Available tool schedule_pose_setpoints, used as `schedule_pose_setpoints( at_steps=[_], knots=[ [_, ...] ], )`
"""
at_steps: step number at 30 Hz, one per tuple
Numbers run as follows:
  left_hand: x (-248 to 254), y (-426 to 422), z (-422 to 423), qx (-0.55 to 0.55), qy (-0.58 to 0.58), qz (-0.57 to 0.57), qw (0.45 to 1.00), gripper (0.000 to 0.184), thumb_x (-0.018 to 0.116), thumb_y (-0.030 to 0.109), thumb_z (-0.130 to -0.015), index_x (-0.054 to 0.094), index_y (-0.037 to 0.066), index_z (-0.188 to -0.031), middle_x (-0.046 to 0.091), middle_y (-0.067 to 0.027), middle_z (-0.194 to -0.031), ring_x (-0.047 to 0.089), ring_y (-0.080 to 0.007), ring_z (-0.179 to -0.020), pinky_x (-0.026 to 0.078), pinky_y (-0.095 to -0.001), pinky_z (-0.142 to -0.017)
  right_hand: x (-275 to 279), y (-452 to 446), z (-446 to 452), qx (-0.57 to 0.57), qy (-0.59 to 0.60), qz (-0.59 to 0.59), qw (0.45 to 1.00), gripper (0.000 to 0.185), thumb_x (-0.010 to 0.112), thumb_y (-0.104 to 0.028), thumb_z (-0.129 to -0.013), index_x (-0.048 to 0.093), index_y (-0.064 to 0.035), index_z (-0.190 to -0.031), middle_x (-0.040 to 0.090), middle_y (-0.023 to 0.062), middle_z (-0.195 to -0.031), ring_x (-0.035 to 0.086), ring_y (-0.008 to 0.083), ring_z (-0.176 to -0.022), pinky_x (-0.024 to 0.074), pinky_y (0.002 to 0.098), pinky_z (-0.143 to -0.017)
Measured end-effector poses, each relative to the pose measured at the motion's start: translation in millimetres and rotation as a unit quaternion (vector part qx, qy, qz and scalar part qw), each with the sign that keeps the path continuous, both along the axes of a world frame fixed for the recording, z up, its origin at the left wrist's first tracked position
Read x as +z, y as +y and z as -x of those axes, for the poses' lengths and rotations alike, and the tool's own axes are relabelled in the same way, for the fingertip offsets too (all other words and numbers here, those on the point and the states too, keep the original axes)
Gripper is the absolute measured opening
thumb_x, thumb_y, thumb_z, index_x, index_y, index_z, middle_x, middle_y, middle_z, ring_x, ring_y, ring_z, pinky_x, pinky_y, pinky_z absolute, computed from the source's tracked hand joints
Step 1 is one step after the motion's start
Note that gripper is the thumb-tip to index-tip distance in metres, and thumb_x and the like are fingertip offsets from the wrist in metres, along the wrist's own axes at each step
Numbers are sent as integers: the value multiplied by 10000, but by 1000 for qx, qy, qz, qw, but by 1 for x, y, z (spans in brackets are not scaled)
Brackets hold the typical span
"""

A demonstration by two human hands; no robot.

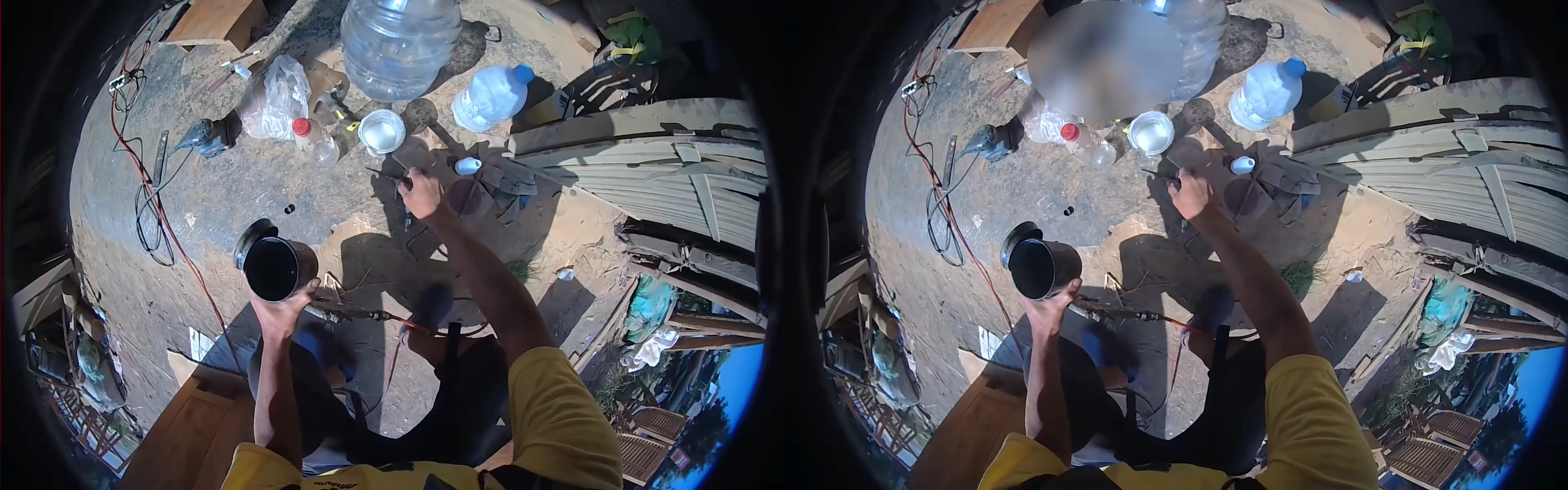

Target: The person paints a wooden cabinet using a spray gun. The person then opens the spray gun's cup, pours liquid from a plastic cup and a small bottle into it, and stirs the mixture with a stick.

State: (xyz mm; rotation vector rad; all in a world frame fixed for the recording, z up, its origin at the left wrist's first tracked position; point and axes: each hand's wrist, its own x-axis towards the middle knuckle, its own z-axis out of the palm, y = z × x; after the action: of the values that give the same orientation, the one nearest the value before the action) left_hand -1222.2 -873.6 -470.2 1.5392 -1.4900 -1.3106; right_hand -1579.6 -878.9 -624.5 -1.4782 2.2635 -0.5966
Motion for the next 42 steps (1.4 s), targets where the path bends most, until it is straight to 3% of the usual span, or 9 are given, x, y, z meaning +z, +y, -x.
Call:
schedule_pose_setpoints(
  at_steps=[5,10,14,20,27,29,31,34,42],
  knots=[
    [-27,-37,0,-98,9,111,989,1068,1027,171,-610,398,14,-1459,594,-159,-1339,636,-256,-1215,522,-418,-1079,18,81,13,41,51,45,997,320,696,-375,-977,644,-64,-1031,704,178,-901,711,412,-834,573,532,-733],
    [-43,-44,15,-112,89,47,989,1122,1024,136,-608,343,12,-1491,580,-164,-1347,629,-255,-1210,528,-421,-1069,-20,144,45,-187,163,-69,966,443,721,-443,-948,620,-34,-1085,706,189,-932,721,408,-873,567,531,-797],
    [-56,-47,30,-195,37,176,964,1202,1018,132,-595,294,14,-1547,586,-161,-1337,629,-266,-1212,531,-398,-1070,-24,140,62,-269,25,-69,960,415,771,-445,-877,745,-44,-981,763,177,-982,746,359,-861,579,483,-766],
    [-55,-46,35,-227,115,120,960,1187,1003,179,-626,267,35,-1547,700,-187,-1264,708,-296,-1172,575,-441,-1017,-70,144,88,-258,47,-108,959,412,794,-421,-792,789,-18,-705,735,131,-657,757,266,-690,592,425,-686],
    [-73,-52,27,-229,95,113,962,1187,1002,220,-627,291,60,-1564,691,-206,-1287,677,-326,-1242,541,-442,-1072,-22,193,82,-248,109,-23,962,308,740,-317,-872,757,-16,-933,748,163,-801,727,318,-642,570,463,-627],
    [-74,-51,25,-236,87,103,962,1164,999,225,-630,314,54,-1556,677,-207,-1309,669,-321,-1251,538,-435,-1078,49,210,53,-320,81,-28,943,345,701,-302,-953,707,-11,-1138,766,202,-961,747,398,-941,574,469,-845],
    [-77,-52,26,-241,86,106,961,1165,998,228,-632,309,56,-1556,677,-207,-1308,669,-318,-1250,537,-430,-1080,51,233,76,-247,119,80,958,264,630,-194,-1002,692,-14,-1186,748,215,-946,736,398,-902,573,448,-812],
    [-79,-49,34,-255,103,90,957,1151,997,245,-635,313,73,-1545,674,-202,-1308,670,-324,-1247,532,-425,-1088,177,143,11,-36,209,212,954,199,643,-114,-1016,735,-42,-1176,698,165,-850,714,302,-739,541,403,-644],
    [-73,-47,32,-256,70,106,958,1104,990,243,-637,335,107,-1515,670,-195,-1310,668,-346,-1250,531,-446,-1088,171,-44,25,192,330,21,924,173,648,-80,-882,745,-38,-1019,696,179,-910,704,370,-877,574,494,-762]
  ],
)
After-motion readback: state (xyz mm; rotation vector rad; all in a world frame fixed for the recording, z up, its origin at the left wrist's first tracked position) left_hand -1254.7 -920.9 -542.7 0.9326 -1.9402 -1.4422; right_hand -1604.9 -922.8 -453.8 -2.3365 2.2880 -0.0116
